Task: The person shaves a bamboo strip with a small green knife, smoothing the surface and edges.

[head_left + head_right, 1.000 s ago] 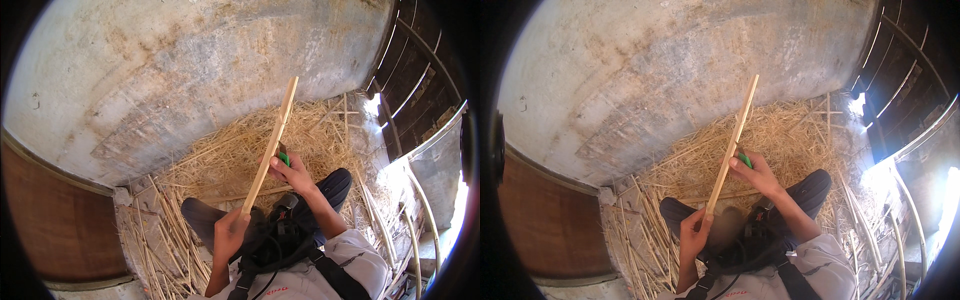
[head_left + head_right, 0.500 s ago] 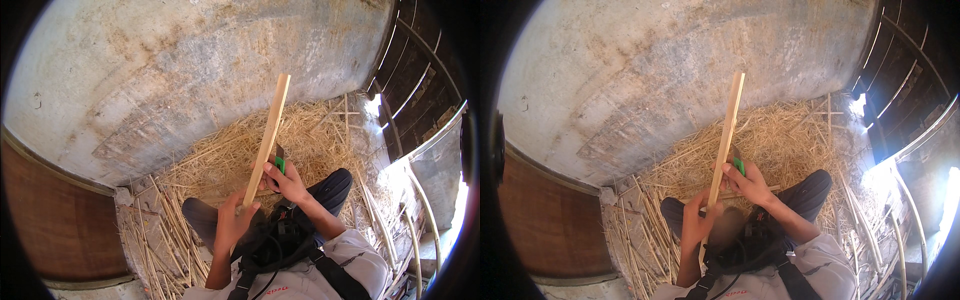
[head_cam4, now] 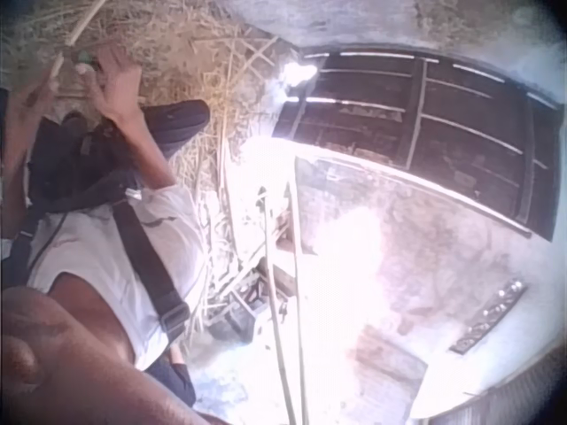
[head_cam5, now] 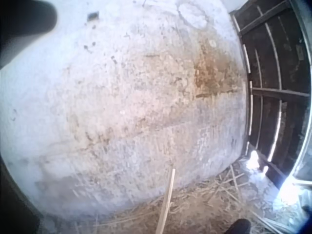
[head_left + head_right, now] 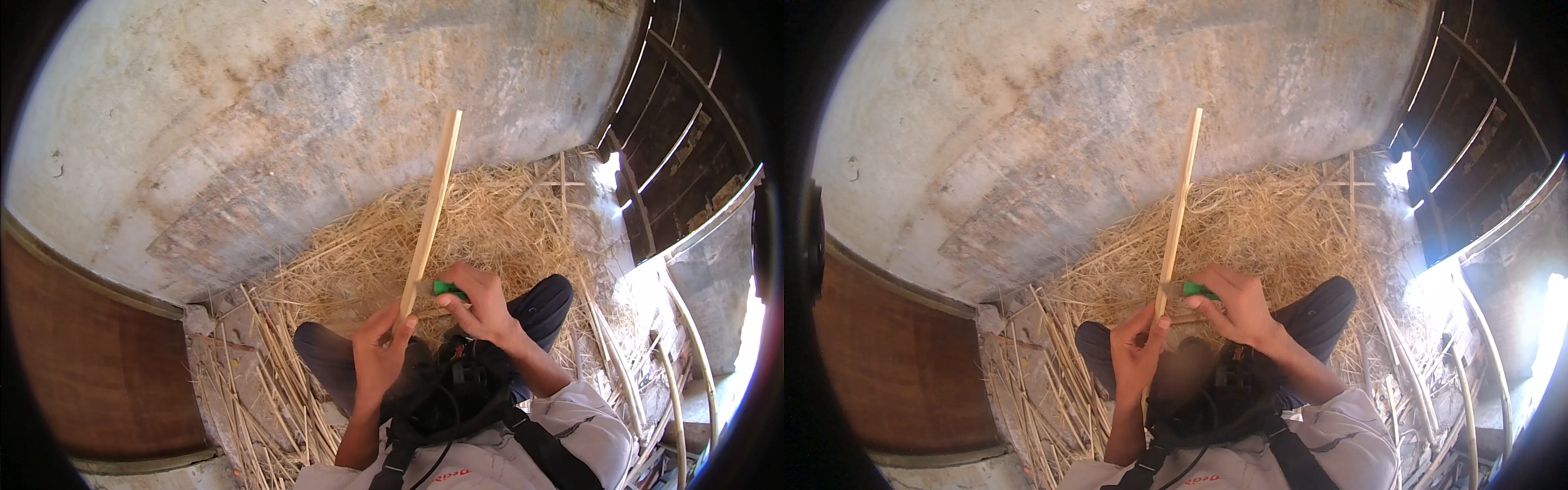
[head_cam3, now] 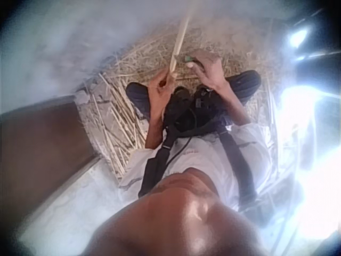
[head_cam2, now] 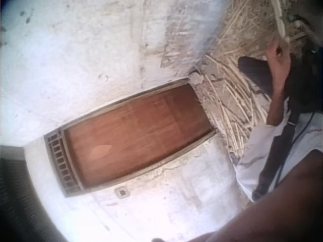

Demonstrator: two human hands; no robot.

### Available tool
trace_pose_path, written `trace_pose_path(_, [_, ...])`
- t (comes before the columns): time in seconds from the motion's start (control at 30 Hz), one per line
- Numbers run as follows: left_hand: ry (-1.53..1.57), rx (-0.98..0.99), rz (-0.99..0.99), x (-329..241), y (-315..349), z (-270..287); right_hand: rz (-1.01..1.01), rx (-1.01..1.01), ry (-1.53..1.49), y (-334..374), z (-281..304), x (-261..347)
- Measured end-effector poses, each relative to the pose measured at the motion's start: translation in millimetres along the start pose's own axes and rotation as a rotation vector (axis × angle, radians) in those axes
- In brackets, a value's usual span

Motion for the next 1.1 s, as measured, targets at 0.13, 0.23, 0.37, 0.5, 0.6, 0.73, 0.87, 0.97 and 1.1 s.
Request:
trace_pose_path(0.13, [0.036,-0.010,0.030,-1.4,0.1,0.4,0.048,0.049,0.162,-0.6,0.0,12.7])
trace_pose_path(0.23, [-0.010,-0.022,0.023,-10.7,-1.4,-0.3,0.058,0.015,0.238,-1.8,0.8,16.9])
trace_pose_path(0.37, [-0.071,-0.062,-0.033,-13.9,0.0,2.7,0.059,-0.018,0.322,-4.7,3.6,20.9])
trace_pose_path(0.5, [-0.121,-0.071,-0.072,-13.5,2.5,4.2,0.065,-0.025,0.363,-6.6,4.9,22.4])
trace_pose_path(0.6, [-0.150,-0.075,-0.066,-13.6,5.5,5.4,0.069,-0.049,0.374,-9.0,8.4,22.4])
trace_pose_path(0.73, [-0.114,-0.088,-0.070,-16.4,7.9,5.3,0.086,-0.058,0.399,-12.5,10.8,27.2])
trace_pose_path(0.87, [-0.160,-0.076,-0.055,-15.3,9.2,7.4,0.098,-0.070,0.411,-13.8,12.2,28.4])
trace_pose_path(0.97, [-0.168,-0.078,-0.052,-17.8,11.0,8.6,0.096,-0.075,0.410,-14.6,11.2,25.9])
trace_pose_path(1.1, [-0.119,-0.088,-0.040,-15.3,14.5,9.2,0.102,-0.077,0.415,-15.3,9.1,25.8])
Point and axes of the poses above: each hand's wrist, its own y-axis away from the middle knuckle, its own z-axis out of the back of the hand, x = y × z, the point moved 3 cm from there along -y, towards the middle knuckle, and after that the axes turned 4 degrees about x, right-handed, at the moved point
